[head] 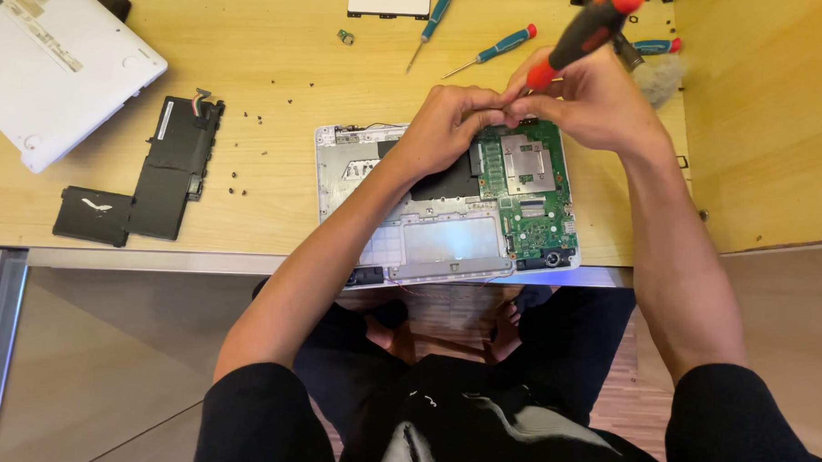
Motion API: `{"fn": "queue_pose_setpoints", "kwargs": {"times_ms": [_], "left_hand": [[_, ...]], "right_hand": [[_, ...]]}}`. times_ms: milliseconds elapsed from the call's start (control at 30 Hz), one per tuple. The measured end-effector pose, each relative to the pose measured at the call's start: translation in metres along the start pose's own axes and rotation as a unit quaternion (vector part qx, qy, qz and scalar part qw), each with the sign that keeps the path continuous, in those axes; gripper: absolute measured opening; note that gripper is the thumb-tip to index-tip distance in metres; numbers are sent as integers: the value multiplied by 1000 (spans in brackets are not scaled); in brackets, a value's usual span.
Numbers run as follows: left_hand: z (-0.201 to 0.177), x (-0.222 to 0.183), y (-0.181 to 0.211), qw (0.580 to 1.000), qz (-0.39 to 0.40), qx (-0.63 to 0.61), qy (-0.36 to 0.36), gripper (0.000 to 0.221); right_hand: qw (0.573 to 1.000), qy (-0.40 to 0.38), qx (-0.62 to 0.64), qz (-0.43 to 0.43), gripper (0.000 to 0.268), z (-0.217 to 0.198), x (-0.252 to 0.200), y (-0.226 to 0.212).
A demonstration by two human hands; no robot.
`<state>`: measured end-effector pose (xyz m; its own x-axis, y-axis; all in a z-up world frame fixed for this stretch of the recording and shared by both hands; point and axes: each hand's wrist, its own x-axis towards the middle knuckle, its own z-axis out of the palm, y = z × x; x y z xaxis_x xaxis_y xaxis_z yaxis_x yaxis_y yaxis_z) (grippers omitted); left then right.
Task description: Disassembling a laptop by removing screws and extracting the motherboard
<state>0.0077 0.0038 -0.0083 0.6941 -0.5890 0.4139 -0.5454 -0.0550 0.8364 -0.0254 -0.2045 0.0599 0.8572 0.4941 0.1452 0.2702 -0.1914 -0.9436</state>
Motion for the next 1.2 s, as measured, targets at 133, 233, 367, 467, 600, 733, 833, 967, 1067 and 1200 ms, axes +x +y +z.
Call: {"fn": "queue_pose_setpoints", "kwargs": {"times_ms": [133, 233, 367, 467, 600, 733, 833, 967, 1067, 1200], "left_hand": [[0, -2, -3, 996, -49, -71, 8, 25], [-1, 0, 5, 993, -65, -73, 61, 31], [3, 2, 2, 991, -59, -48, 109, 15], [2, 1, 4, 996, -24, -30, 77, 9], [5, -1, -5, 998, 15, -57, 38, 10], [0, -7, -5, 998, 3, -1, 55, 10], [-1, -32, 13, 967, -85, 233, 57, 74], [-18, -96, 73, 950, -104, 234, 178, 45], [-65, -145, 85, 907, -123, 260, 307, 22], [-131, -195, 73, 799, -214, 417, 378, 12]], "right_hand": [[992, 85, -92, 15, 8, 12, 8, 10], [976, 105, -180, -63, 10, 14, 12, 17], [957, 115, -252, -90, 26, 16, 19, 26], [948, 127, -282, -75, 37, 17, 20, 36], [965, 144, -207, -67, 37, 22, 18, 46], [980, 125, -149, -41, 29, 19, 13, 45], [984, 88, -153, -17, 18, 14, 9, 34], [963, 121, -237, -38, 42, 17, 4, 33], [939, 162, -291, -83, 59, 30, 11, 42], [938, 167, -281, -116, 61, 43, 10, 45]]}}
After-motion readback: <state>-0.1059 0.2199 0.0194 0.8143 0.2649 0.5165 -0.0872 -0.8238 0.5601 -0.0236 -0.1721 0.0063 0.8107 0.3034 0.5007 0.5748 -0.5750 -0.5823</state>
